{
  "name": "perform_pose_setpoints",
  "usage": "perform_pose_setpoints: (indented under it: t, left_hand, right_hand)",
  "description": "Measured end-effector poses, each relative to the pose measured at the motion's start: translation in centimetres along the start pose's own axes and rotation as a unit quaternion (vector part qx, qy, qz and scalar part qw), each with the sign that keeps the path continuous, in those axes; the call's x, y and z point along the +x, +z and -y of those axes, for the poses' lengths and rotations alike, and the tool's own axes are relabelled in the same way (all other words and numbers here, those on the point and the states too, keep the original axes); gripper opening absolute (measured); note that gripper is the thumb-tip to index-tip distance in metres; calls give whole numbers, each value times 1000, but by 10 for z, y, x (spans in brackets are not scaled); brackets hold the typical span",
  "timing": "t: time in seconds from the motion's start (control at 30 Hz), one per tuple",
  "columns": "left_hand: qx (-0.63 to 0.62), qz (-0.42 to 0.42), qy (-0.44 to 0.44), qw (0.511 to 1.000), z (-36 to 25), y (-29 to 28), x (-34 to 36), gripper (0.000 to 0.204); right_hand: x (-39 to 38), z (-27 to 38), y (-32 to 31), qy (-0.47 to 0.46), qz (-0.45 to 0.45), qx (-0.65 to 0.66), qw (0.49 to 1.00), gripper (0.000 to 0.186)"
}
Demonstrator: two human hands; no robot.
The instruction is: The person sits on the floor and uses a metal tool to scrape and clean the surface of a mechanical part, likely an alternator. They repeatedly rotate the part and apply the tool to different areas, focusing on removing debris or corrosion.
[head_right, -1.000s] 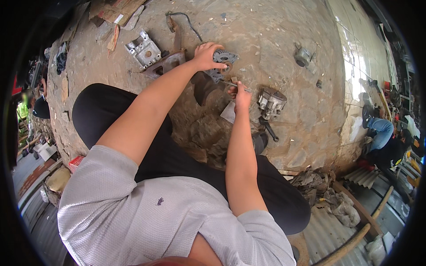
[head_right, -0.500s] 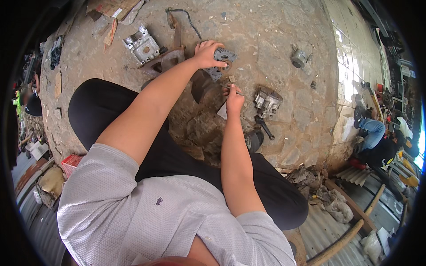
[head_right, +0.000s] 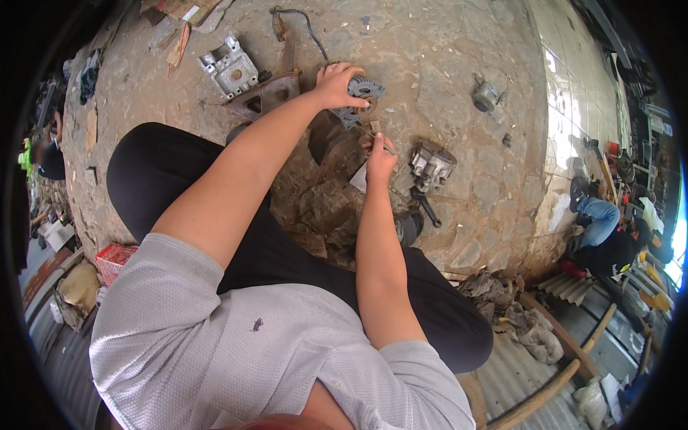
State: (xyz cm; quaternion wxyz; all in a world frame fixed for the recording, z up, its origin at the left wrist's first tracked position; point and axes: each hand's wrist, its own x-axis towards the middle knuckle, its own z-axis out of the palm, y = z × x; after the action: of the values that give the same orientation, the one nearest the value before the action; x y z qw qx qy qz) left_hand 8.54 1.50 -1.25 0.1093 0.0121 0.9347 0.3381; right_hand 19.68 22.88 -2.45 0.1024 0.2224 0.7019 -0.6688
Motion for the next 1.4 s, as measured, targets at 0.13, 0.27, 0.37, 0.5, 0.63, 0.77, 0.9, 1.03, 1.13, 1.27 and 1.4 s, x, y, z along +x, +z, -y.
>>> perform_pose_setpoints:
  t: [0.13,0.27,0.37,0.5,0.63,0.77,0.9,1.03,1.13,1.27,1.4]
  left_hand:
    - [8,-2,5,1000,-3,-1,-2,93]
    - [22,-1,5,1000,-4,-4,-2,94]
    - [25,3,-1,1000,-4,-2,-2,95]
    - [6,-8,1,1000,0,0,-1,91]
    - [5,-8,4,1000,-1,0,0,91]
    - [3,-8,7,1000,-2,0,-1,91]
    - [4,-10,4,1000,-1,0,-1,90]
    - [2,-10,4,1000,-2,-1,-2,90]
    - [-2,-7,7,1000,-4,-3,-3,89]
    - [16,-18,10,1000,-3,-1,-3,92]
    - [14,-23,9,1000,-1,0,-3,93]
  right_hand:
    - [6,5,-5,-1,-3,-10,1000,33]
    - [10,5,-1,-20,14,-9,1000,33]
    - [12,7,-4,-20,6,-22,1000,33]
    - [16,4,-6,-32,20,-26,999,34]
    - [15,5,-1,-59,23,-65,996,36]
    - [16,7,-5,-51,12,-54,997,37]
    - [15,8,-5,-60,16,-58,996,36]
    - [13,10,-3,-20,37,-49,998,33]
    - [15,9,-2,-54,5,-45,998,32]
    - [16,9,-1,-40,2,-63,997,33]
    - [10,7,0,-40,5,-46,998,34]
